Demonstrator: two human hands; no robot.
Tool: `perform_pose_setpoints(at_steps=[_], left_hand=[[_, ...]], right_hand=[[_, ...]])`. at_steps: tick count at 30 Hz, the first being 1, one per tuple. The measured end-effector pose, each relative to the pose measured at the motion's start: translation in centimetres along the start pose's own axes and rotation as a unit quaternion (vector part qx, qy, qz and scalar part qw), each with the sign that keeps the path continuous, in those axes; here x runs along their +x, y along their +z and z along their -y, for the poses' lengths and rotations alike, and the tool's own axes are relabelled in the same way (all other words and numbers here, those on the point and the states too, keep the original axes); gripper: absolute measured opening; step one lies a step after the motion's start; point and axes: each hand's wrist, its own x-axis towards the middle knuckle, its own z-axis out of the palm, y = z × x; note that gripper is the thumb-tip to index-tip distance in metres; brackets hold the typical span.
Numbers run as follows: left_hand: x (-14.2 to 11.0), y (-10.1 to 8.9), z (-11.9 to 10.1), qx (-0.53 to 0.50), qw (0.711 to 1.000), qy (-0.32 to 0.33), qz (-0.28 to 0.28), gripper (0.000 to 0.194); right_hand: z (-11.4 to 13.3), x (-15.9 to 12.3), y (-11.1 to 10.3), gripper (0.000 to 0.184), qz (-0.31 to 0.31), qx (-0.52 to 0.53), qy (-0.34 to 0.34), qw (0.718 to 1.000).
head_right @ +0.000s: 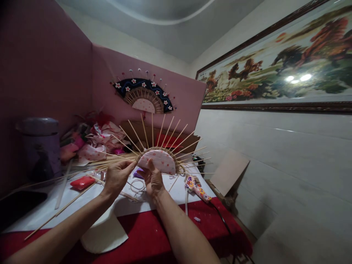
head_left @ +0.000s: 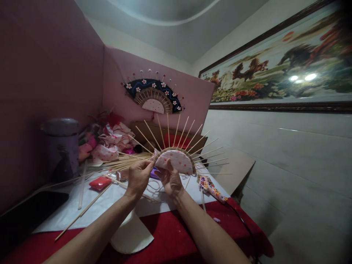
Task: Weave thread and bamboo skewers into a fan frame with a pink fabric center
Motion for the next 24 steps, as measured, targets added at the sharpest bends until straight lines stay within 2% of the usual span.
perform_pose_setpoints(at_steps=[8, 10, 12, 14, 18, 21, 24], left_hand=[[0.0, 0.3, 0.8, -0.005, 1.000, -0.006, 0.022, 0.020], [0.1, 0.2, 0.8, 0.032, 0.999, 0.018, 0.033, 0.018], [0.1, -0.1, 0.6, 0.119, 0.991, 0.046, 0.043, 0.018], [0.1, -0.5, 0.3, 0.240, 0.967, 0.070, 0.044, 0.019], [0.8, -1.7, -0.1, 0.432, 0.892, 0.131, 0.022, 0.021], [1.9, -2.6, 0.1, 0.470, 0.864, 0.180, -0.004, 0.023], [2.9, -3.5, 0.2, 0.473, 0.863, 0.172, -0.031, 0.025]], right_hand=[[-0.3, 0.3, -0.1, 0.024, -0.011, -0.016, -0.016, 1.000], [-0.2, 0.5, -0.4, 0.026, -0.016, -0.012, -0.017, 1.000], [-0.1, 0.8, -0.7, 0.027, -0.024, -0.007, -0.020, 0.999], [0.2, 1.0, -1.0, 0.027, -0.033, -0.008, -0.025, 0.999], [0.8, 1.5, -1.5, 0.028, -0.043, -0.018, -0.030, 0.998], [1.3, 1.7, -1.8, 0.028, -0.058, -0.006, -0.029, 0.998], [1.8, 1.8, -2.0, 0.026, -0.066, -0.003, -0.029, 0.997]])
